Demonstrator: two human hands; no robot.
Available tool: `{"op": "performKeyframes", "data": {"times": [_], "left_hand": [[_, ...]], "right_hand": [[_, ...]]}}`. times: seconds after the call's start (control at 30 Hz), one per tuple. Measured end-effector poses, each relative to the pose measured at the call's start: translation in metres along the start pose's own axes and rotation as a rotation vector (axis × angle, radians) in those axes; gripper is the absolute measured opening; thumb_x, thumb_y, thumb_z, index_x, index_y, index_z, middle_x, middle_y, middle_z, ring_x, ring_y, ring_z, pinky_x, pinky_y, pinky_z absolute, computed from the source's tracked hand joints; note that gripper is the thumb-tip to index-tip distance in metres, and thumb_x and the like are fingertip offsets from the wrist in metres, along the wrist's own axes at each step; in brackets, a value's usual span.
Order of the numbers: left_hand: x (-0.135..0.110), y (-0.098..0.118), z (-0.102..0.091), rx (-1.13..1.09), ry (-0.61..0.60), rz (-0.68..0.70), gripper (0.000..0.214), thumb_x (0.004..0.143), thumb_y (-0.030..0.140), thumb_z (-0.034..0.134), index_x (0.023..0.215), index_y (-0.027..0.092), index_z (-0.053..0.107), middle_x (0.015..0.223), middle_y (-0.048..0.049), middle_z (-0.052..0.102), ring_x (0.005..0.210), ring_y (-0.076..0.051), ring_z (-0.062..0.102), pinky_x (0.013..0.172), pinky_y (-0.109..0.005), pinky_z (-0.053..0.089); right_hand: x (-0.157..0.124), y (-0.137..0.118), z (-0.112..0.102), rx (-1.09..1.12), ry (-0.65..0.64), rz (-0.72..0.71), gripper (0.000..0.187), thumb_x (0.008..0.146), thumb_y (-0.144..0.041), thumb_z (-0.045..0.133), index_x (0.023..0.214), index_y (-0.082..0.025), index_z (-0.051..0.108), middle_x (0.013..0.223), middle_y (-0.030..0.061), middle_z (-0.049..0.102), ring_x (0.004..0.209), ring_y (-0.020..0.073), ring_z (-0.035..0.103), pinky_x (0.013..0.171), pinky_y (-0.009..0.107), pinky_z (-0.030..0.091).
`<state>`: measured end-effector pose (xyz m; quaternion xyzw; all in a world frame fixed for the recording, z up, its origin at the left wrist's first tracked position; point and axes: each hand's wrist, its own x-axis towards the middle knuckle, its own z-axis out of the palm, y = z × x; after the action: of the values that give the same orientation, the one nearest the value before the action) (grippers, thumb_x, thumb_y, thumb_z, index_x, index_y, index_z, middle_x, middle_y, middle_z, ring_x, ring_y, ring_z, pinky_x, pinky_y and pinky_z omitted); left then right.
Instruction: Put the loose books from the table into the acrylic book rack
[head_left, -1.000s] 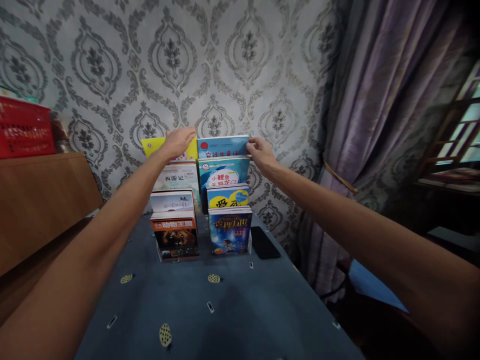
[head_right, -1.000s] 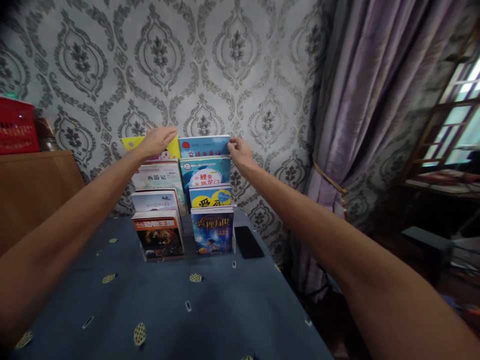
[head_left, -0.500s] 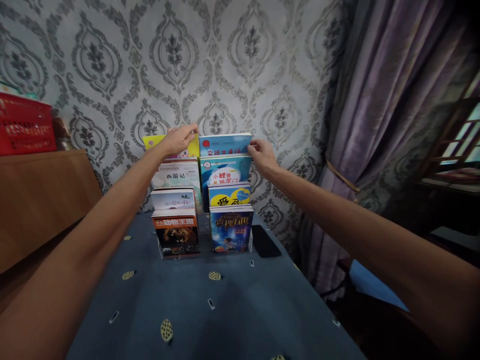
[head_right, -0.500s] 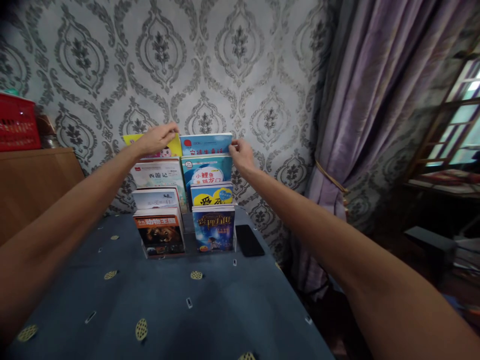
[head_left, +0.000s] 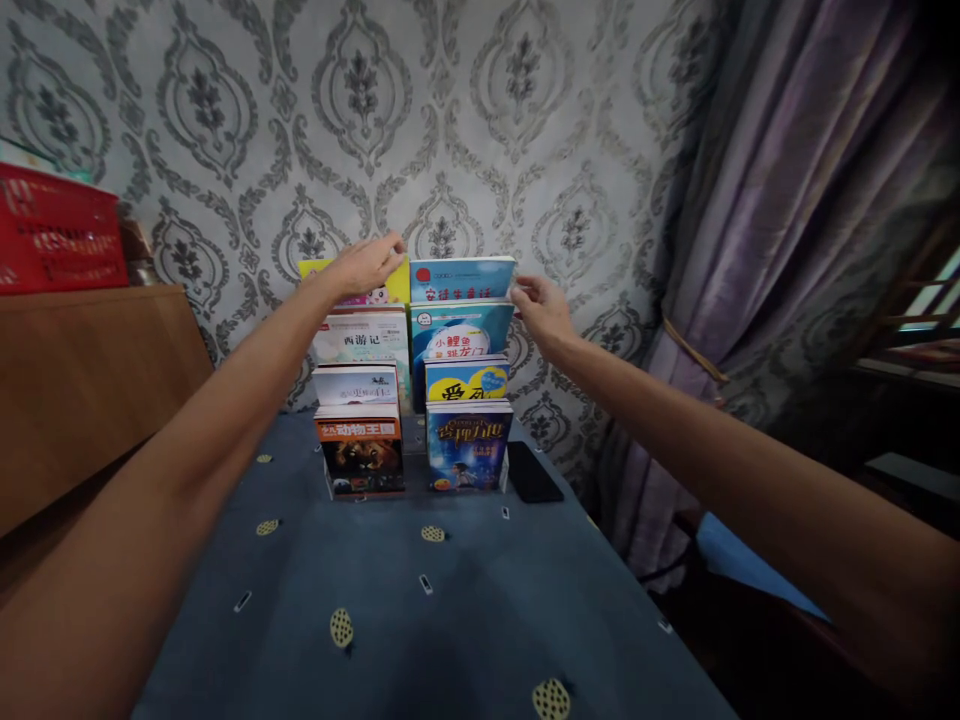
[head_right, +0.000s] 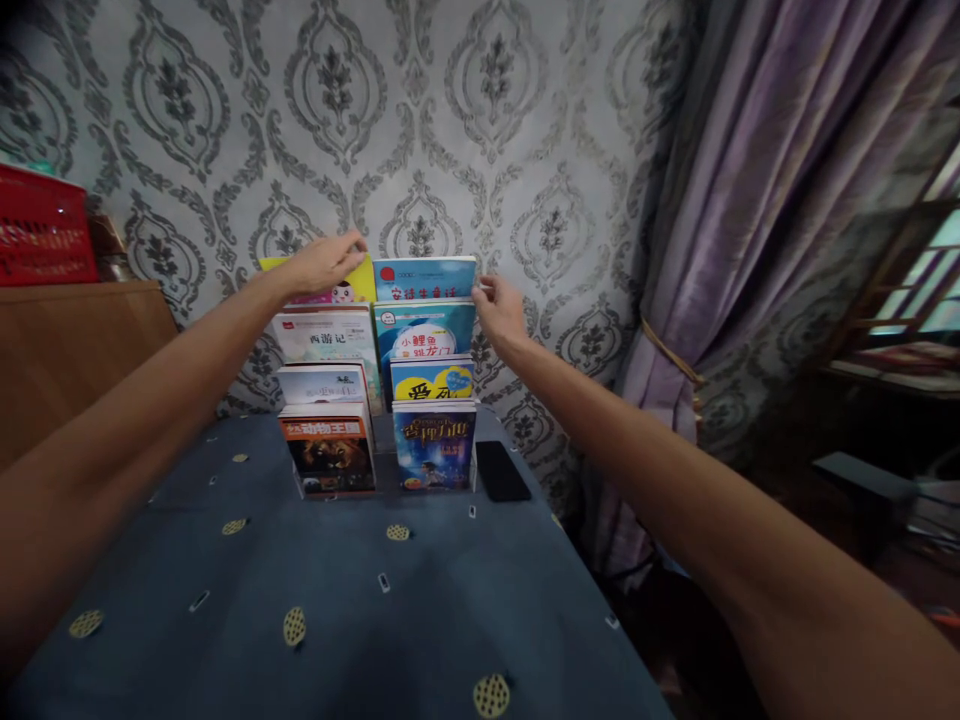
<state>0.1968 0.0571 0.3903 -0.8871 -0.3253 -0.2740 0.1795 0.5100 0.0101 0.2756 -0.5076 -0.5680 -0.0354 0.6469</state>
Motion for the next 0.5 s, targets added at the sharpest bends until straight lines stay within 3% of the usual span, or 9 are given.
{"op": "performKeyframes", "data": {"times": [0.17, 0.33, 0.43, 0.5], "left_hand": [[-0.014, 0.001, -0.002, 0.075, 0.045, -0.104, 0.042, 0.102, 0.043, 0.035, 0.133, 0.019, 0.051, 0.128, -0.0126, 0.062, 0.123, -0.030, 0.053, 0.107, -0.049, 0.033], [-0.061, 0.011, -0.002, 0.014, 0.297, -0.121, 0.040, 0.105, 0.042, 0.031, 0.131, 0.019, 0.050, 0.140, -0.0100, 0.054, 0.133, -0.029, 0.041, 0.114, -0.049, 0.025], [-0.103, 0.021, 0.016, -0.181, 0.413, -0.140, 0.034, 0.105, 0.039, 0.031, 0.118, 0.021, 0.056, 0.130, -0.0086, 0.059, 0.127, -0.028, 0.047, 0.112, -0.047, 0.033], [-0.128, 0.033, 0.040, -0.383, 0.392, -0.180, 0.029, 0.103, 0.035, 0.033, 0.111, 0.022, 0.058, 0.121, -0.0075, 0.064, 0.118, -0.025, 0.055, 0.107, -0.046, 0.041]], "right_hand": [[-0.043, -0.014, -0.010, -0.097, 0.058, -0.051, 0.043, 0.089, -0.051, 0.054, 0.120, -0.021, 0.058, 0.116, 0.0139, 0.067, 0.108, 0.0307, 0.065, 0.097, 0.053, 0.052], [-0.110, -0.015, -0.015, -0.148, -0.039, -0.140, 0.042, 0.091, -0.049, 0.052, 0.122, -0.023, 0.061, 0.123, 0.0138, 0.065, 0.115, 0.0312, 0.061, 0.095, 0.050, 0.054], [-0.139, 0.000, -0.012, -0.091, -0.095, -0.064, 0.046, 0.091, -0.050, 0.052, 0.129, -0.023, 0.059, 0.130, 0.0140, 0.064, 0.120, 0.0313, 0.060, 0.098, 0.051, 0.052], [-0.151, 0.011, -0.006, -0.030, -0.115, 0.003, 0.051, 0.092, -0.052, 0.049, 0.133, -0.022, 0.057, 0.135, 0.0142, 0.063, 0.123, 0.0311, 0.060, 0.102, 0.052, 0.050]]}}
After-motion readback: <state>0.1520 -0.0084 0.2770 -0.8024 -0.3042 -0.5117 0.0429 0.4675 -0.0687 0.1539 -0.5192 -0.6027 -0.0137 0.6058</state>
